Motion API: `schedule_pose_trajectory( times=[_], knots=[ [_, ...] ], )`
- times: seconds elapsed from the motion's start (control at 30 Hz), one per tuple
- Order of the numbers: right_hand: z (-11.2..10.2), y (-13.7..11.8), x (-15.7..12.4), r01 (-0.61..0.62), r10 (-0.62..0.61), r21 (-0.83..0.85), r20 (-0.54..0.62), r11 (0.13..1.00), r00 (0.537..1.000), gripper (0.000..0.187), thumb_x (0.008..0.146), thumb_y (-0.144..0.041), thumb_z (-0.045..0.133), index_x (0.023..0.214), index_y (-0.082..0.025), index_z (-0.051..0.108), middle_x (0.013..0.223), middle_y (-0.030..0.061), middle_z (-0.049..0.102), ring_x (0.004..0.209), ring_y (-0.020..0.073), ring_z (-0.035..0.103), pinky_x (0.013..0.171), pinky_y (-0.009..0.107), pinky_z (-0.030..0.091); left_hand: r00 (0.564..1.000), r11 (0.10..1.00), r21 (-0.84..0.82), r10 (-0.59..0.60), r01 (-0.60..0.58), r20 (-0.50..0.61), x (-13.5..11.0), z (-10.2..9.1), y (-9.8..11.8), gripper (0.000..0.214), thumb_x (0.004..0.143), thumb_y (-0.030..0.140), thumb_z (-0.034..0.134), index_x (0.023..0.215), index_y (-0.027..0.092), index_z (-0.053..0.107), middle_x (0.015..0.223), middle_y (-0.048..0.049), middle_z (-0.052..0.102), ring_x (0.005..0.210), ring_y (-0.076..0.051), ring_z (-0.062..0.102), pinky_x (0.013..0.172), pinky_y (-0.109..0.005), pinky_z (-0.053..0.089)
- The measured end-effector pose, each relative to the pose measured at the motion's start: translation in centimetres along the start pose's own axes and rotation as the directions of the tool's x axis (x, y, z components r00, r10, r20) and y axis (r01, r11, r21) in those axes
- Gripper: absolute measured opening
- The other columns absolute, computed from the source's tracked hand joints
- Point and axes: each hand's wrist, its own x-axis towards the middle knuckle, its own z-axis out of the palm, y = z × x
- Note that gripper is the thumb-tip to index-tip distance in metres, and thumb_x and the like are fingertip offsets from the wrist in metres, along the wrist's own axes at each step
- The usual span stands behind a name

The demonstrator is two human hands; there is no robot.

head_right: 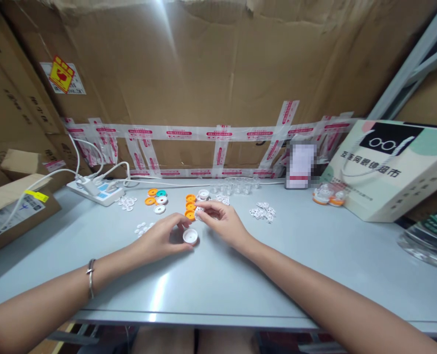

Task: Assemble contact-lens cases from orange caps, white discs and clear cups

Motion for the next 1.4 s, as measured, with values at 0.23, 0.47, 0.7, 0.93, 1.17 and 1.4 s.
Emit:
schedule_pose_trajectory(
  times=[0.23, 0.47, 0.7, 0.93, 1.17, 1.4],
  knots=[
    [0.5, 0.6, -0.1, 0.035, -0.027, -0.08, 0.102, 0.996, 0.994, 0.018, 0.072, -0.03, 0.063, 0.085, -0.018, 0.06, 0.085, 0.0041, 0.067, 0.08, 0.0164, 0.063, 0.08, 0.034, 0.05, 0.997, 0.996, -0.089, -0.011, 0.005, -0.076, 0.8, 1.1, -0.9, 0.028, 0.074, 0.027, 0.061, 0.099, 0.019, 0.052, 0.092, -0.0036, 0.062, 0.078, -0.017, 0.058, 0.068, -0.028, 0.045],
    [0.7, 0.9, 0.0, -0.009, 0.021, -0.137, 0.085, 0.99, 0.996, 0.013, 0.07, -0.028, 0.064, 0.079, -0.017, 0.064, 0.082, 0.0038, 0.069, 0.081, 0.018, 0.063, 0.081, 0.034, 0.048, 0.997, 0.985, -0.168, 0.01, -0.023, -0.08, 1.0, 1.2, -1.0, 0.03, 0.075, 0.023, 0.061, 0.102, 0.02, 0.049, 0.092, -0.0031, 0.063, 0.084, -0.017, 0.06, 0.073, -0.028, 0.046],
    [0.6, 0.7, 0.0, 0.021, -0.001, -0.19, 0.103, 0.982, 0.995, 0.006, 0.069, -0.023, 0.064, 0.071, -0.018, 0.064, 0.079, 0.0021, 0.069, 0.079, 0.0174, 0.063, 0.079, 0.032, 0.046, 0.997, 0.985, -0.17, 0.016, -0.029, -0.075, 1.1, 1.3, -1.1, 0.029, 0.075, 0.024, 0.062, 0.1, 0.02, 0.048, 0.09, -0.0032, 0.063, 0.082, -0.017, 0.06, 0.073, -0.028, 0.047],
    [0.5, 1.0, 0.3, 0.05, -0.022, -0.212, 0.132, 0.976, 0.991, 0.004, 0.068, -0.022, 0.064, 0.068, -0.018, 0.064, 0.075, 0.0012, 0.068, 0.076, 0.0169, 0.062, 0.077, 0.031, 0.047, 0.998, 0.987, -0.158, 0.019, -0.029, -0.062, 1.1, 1.2, -1.0, 0.03, 0.075, 0.022, 0.062, 0.101, 0.019, 0.048, 0.091, -0.0041, 0.063, 0.082, -0.017, 0.06, 0.074, -0.029, 0.047],
    [0.5, 1.4, 0.6, 0.051, -0.019, -0.203, 0.16, 0.978, 0.987, 0.005, 0.069, -0.023, 0.064, 0.067, -0.018, 0.064, 0.072, 0.0011, 0.067, 0.073, 0.0171, 0.062, 0.075, 0.032, 0.048, 0.998, 0.984, -0.176, 0.021, -0.03, -0.051, 1.1, 1.1, -0.9, 0.029, 0.075, 0.022, 0.062, 0.101, 0.018, 0.049, 0.094, -0.0048, 0.064, 0.084, -0.017, 0.06, 0.075, -0.029, 0.047],
    [0.7, 1.0, 0.0, 0.059, -0.032, -0.203, 0.132, 0.977, 0.991, 0.008, 0.07, -0.026, 0.064, 0.07, -0.019, 0.06, 0.074, 0.0008, 0.067, 0.073, 0.0169, 0.062, 0.073, 0.032, 0.048, 0.998, 0.981, -0.185, 0.043, -0.053, -0.054, 0.9, 1.2, -1.1, 0.027, 0.077, 0.022, 0.059, 0.102, 0.018, 0.049, 0.097, -0.0052, 0.064, 0.085, -0.017, 0.06, 0.074, -0.028, 0.047]
  ],
)
